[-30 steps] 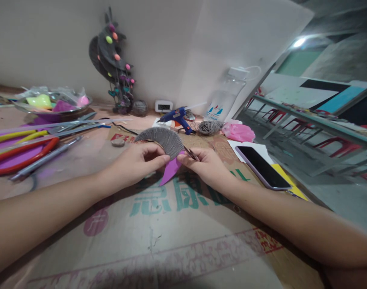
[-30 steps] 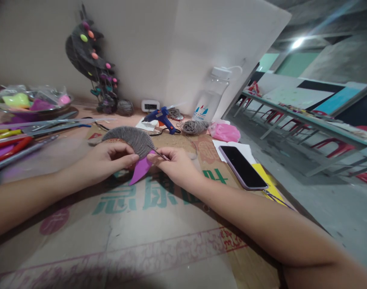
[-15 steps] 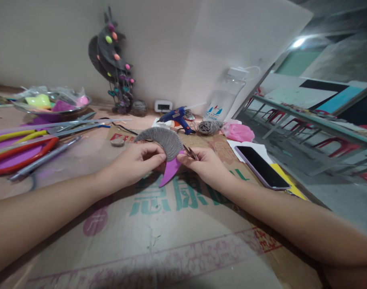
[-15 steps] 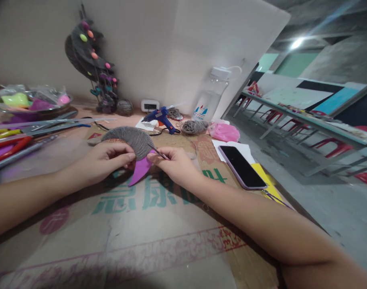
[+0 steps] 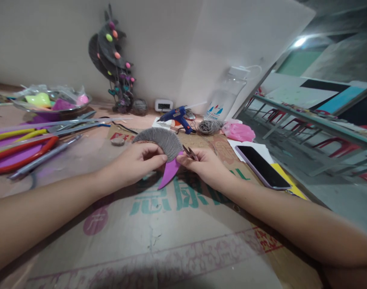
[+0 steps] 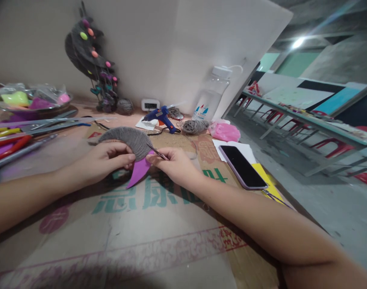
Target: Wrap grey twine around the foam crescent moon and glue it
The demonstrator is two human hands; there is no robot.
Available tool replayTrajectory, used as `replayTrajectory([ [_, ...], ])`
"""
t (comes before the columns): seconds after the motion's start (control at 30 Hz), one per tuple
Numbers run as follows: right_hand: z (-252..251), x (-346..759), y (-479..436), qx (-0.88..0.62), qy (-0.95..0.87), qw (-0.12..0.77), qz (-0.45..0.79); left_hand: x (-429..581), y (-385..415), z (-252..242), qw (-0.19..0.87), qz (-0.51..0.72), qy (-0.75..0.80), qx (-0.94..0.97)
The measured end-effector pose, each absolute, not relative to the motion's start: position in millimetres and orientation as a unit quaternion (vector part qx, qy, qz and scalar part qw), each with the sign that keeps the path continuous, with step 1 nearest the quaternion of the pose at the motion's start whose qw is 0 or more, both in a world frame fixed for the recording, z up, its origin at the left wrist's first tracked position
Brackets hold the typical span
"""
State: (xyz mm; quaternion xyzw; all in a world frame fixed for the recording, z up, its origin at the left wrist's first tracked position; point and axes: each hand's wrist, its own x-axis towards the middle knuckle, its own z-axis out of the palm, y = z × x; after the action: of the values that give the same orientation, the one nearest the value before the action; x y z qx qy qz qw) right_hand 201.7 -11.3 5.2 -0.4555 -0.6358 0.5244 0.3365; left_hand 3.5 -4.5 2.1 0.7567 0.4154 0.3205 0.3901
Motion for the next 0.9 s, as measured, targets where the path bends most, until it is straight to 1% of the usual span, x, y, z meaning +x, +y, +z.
replayTrajectory([
  [0.07,5,202,-11,-0.449,-0.642,0.333,0.524,4,-5,3,0.439,0.342,0.405,0.725],
  [0.17,4,202,-10,-0.447,-0.666,0.302,0.515,4,-5,3,0.506,0.368,0.416,0.660],
  [0.23,2,202,-9,-0.452,-0.686,0.277,0.499,4,-6,2,0.494,0.367,0.437,0.656],
  [0.3,2,203,-10,-0.456,-0.709,0.264,0.469,3,-7,3,0.447,0.355,0.463,0.678],
  [0.37,4,205,-11,-0.452,-0.747,0.278,0.401,2,-7,4,0.403,0.348,0.485,0.694],
  [0.5,8,214,-15,-0.405,-0.835,0.336,0.160,2,-6,6,0.359,0.337,0.495,0.716],
  [0.57,9,218,-16,-0.369,-0.863,0.335,0.077,1,-6,6,0.348,0.334,0.493,0.724],
  [0.73,8,220,-13,-0.276,-0.914,0.294,-0.050,2,-8,7,0.332,0.320,0.498,0.734],
  [0.8,8,220,-11,-0.267,-0.916,0.285,-0.091,1,-7,7,0.323,0.315,0.500,0.739],
  [0.9,9,220,-10,-0.267,-0.918,0.269,-0.118,1,-6,7,0.316,0.314,0.503,0.741],
])
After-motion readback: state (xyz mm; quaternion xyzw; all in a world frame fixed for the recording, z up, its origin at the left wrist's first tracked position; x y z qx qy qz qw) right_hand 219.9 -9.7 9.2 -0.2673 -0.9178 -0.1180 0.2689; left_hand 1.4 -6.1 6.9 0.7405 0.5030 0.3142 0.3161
